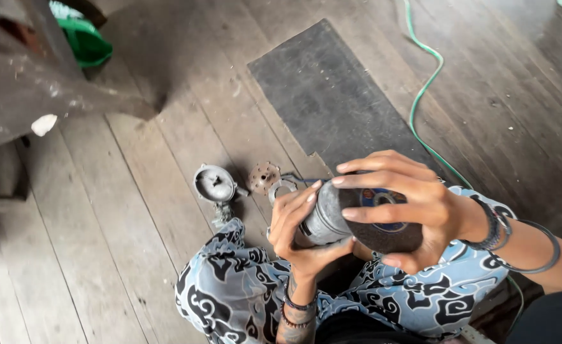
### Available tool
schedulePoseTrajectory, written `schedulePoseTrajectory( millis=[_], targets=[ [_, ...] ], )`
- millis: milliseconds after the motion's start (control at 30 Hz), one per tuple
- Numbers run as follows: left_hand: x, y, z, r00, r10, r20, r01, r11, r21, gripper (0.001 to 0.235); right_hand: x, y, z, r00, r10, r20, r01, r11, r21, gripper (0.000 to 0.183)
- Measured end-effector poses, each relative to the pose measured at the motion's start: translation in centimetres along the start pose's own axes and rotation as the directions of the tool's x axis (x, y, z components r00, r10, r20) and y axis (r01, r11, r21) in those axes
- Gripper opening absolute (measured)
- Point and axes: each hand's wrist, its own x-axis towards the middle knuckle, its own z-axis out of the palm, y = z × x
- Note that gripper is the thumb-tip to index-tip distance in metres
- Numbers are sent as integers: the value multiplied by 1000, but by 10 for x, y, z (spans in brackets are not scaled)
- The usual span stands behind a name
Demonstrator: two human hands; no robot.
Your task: A person is sitting on the floor inspecting and cleaning a motorcycle engine piston using a small tool and a grinding disc.
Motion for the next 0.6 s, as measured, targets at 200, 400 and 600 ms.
schedulePoseTrajectory(
  millis=[200, 400, 600],
  targets=[
    [-6, 5, -4, 995, 52, 87, -60, 994, 90, 62, 4, 5, 4, 1000, 7, 17, -6, 999, -41, 53],
    [-5, 3, -22, 1000, 23, 16, -26, 973, 230, 61, 7, -1, 7, 998, -30, 62, 35, 995, -91, 51],
    [-11, -2, -21, 995, 73, 67, -88, 961, 262, 60, 8, 0, 12, 998, -33, 54, 38, 994, -98, 53]
  ],
)
